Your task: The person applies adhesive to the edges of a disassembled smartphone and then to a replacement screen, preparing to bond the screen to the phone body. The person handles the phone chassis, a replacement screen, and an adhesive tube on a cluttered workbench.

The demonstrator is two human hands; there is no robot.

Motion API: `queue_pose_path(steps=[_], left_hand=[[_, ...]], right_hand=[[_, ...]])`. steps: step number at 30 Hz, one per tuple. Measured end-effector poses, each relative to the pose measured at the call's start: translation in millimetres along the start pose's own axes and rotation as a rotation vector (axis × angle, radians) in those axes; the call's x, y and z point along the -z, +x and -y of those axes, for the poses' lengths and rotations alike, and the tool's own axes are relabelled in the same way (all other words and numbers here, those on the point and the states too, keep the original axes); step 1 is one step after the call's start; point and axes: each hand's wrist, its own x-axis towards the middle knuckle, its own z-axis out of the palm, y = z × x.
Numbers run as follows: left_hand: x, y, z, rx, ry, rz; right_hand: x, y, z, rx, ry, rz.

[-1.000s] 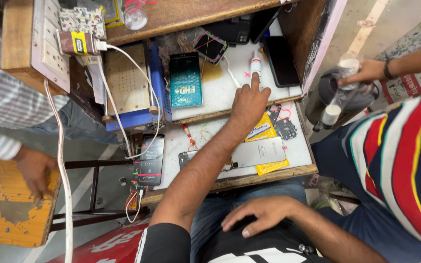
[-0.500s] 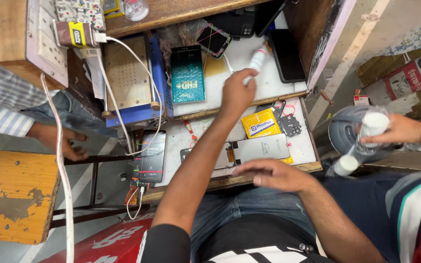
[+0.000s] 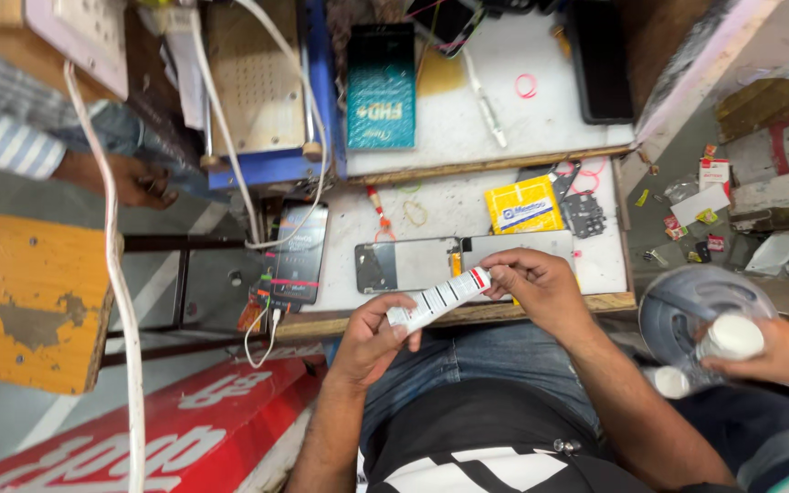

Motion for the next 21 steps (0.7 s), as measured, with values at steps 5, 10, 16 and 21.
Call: queue_pose_path(steps=[5, 10, 16, 21], left_hand=[[-18, -13, -15, -0.165, 0.596, -0.135], [-12, 1, -18, -0.457, 1.166, -0.241], [8, 3, 1, -0.218, 0.652, -0.288], [25, 13, 4, -0.311, 0.521, -0.488]], right_hand=[[-22, -10, -16, -0.130, 0.057, -0.090], [-25, -16, -19, -0.119, 0.030, -0.072], [-20, -21, -14, 0.120, 0.041, -0.124], [-20, -20, -3, 0.240, -0.203, -0.122]])
